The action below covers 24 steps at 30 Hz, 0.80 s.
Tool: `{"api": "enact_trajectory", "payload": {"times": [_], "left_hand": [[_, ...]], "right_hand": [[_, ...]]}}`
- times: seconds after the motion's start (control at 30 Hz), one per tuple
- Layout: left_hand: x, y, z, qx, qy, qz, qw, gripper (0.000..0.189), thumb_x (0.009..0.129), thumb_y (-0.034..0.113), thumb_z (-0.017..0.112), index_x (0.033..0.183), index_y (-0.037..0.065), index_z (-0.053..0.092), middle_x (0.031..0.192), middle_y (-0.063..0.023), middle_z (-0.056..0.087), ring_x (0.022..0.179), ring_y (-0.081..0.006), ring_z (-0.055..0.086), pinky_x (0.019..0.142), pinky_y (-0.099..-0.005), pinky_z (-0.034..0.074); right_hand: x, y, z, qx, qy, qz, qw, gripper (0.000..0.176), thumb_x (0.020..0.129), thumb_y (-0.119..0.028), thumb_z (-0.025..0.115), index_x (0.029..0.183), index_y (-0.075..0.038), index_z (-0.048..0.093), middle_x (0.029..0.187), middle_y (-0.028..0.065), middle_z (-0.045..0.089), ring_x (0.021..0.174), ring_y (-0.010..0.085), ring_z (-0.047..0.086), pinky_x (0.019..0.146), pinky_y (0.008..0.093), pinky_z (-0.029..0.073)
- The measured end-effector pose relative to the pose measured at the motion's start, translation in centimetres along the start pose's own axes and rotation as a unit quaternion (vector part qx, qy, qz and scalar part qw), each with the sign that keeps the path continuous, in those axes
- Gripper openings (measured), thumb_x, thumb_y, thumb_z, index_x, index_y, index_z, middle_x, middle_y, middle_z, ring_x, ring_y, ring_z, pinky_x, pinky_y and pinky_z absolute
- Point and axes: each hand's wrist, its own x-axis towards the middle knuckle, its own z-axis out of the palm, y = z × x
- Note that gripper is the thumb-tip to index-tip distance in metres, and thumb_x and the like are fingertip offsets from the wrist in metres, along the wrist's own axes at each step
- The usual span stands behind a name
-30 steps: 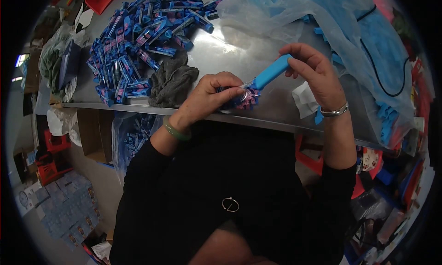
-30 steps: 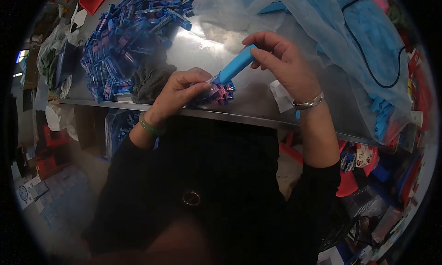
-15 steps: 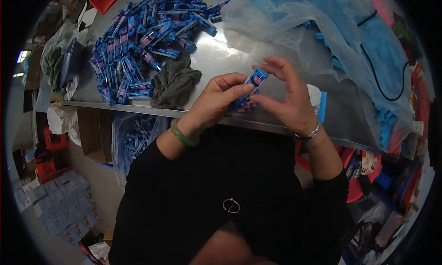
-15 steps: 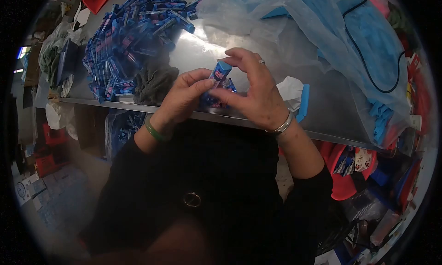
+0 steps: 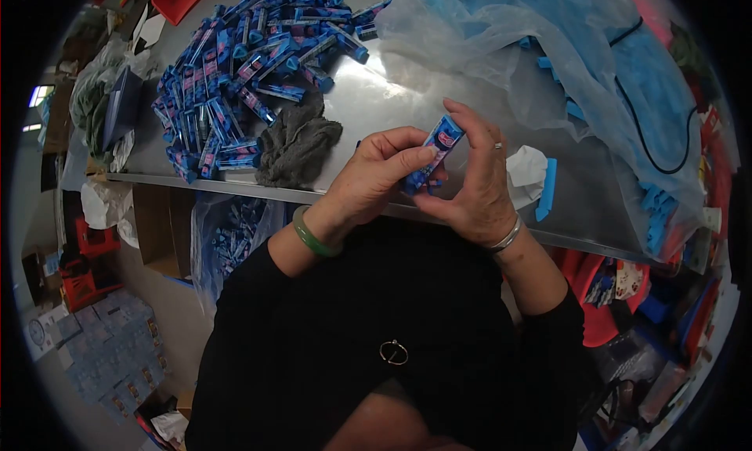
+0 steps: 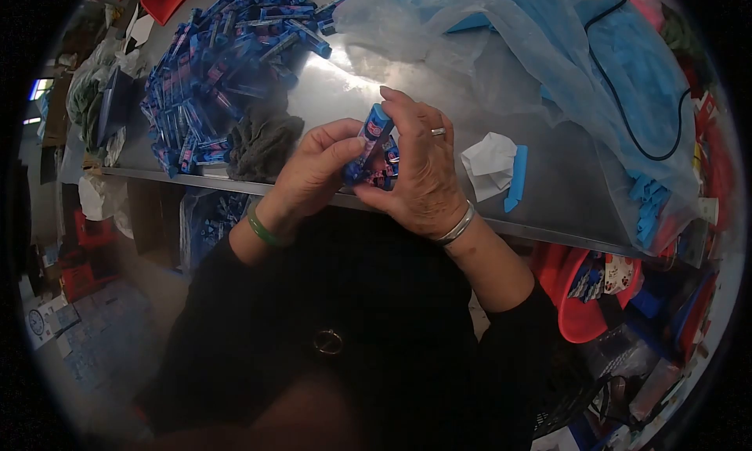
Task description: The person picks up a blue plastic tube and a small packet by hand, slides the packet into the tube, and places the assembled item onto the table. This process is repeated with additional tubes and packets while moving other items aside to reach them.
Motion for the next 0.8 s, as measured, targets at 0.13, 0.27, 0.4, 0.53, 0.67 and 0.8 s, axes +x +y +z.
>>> {"api": "enact_trajectory", "payload": {"times": [0.13, 0.27, 0.4, 0.53, 0.67, 0.8], "left_hand": [[0.1, -0.3, -0.7, -0.044, -0.035, -0.019, 0.998, 0.024, 0.094, 0.023, 0.061, 0.107, 0.002, 0.063, 0.087, -0.0056, 0.067, 0.080, -0.0114, 0.065, 0.070, -0.0232, 0.053], [0.2, -0.5, -0.6, -0.066, -0.031, -0.023, 0.997, 0.026, 0.095, 0.025, 0.060, 0.109, 0.002, 0.063, 0.089, -0.0057, 0.067, 0.080, -0.0112, 0.065, 0.070, -0.0230, 0.053], [0.2, -0.3, -0.7, -0.065, -0.042, -0.033, 0.996, 0.027, 0.095, 0.024, 0.060, 0.110, 0.003, 0.063, 0.088, -0.0056, 0.067, 0.079, -0.0110, 0.065, 0.072, -0.0231, 0.053], [0.9, 0.4, -1.4, -0.030, -0.019, -0.021, 0.999, 0.024, 0.093, 0.022, 0.063, 0.109, 0.004, 0.064, 0.086, -0.0045, 0.067, 0.079, -0.0099, 0.064, 0.071, -0.0217, 0.052], [3.9, 6.4, -5.1, 0.491, 0.117, 0.188, 0.843, 0.019, 0.087, 0.016, 0.070, 0.102, 0.005, 0.066, 0.084, -0.0022, 0.066, 0.076, -0.0113, 0.062, 0.065, -0.0247, 0.048], [6.2, 13.2, -8.8, 0.738, 0.215, 0.468, 0.437, 0.028, 0.077, 0.013, 0.075, 0.103, 0.007, 0.066, 0.084, -0.0080, 0.065, 0.075, -0.0247, 0.062, 0.068, -0.0332, 0.048]], "right_hand": [[0.1, 0.0, -0.2, -0.028, -0.008, -0.013, 1.000, 0.096, 0.055, -0.017, 0.084, 0.136, -0.007, 0.033, 0.138, 0.0173, 0.044, 0.121, 0.0322, 0.046, 0.104, 0.0403, 0.032], [0.0, 0.1, 0.1, 0.003, -0.019, -0.012, 1.000, 0.095, 0.056, -0.017, 0.084, 0.136, -0.007, 0.034, 0.138, 0.0181, 0.043, 0.120, 0.0338, 0.046, 0.102, 0.0415, 0.036], [0.0, 0.3, 0.4, 0.022, -0.009, -0.018, 1.000, 0.099, 0.056, -0.020, 0.086, 0.138, -0.007, 0.032, 0.138, 0.0180, 0.043, 0.122, 0.0343, 0.045, 0.103, 0.0419, 0.036], [0.7, 0.7, -1.2, 0.011, -0.027, 0.013, 0.999, 0.100, 0.059, -0.021, 0.087, 0.140, -0.005, 0.031, 0.136, 0.0184, 0.043, 0.121, 0.0336, 0.046, 0.104, 0.0416, 0.036], [2.5, 5.7, -4.3, -0.129, -0.043, 0.063, 0.989, 0.061, 0.080, -0.021, 0.070, 0.131, 0.000, 0.042, 0.129, 0.0198, 0.049, 0.119, 0.0360, 0.048, 0.102, 0.0423, 0.039], [4.5, 13.1, -5.3, -0.199, -0.071, 0.100, 0.972, 0.039, 0.086, -0.012, 0.058, 0.121, 0.000, 0.050, 0.124, 0.0185, 0.054, 0.119, 0.0374, 0.048, 0.101, 0.0435, 0.039]]}}
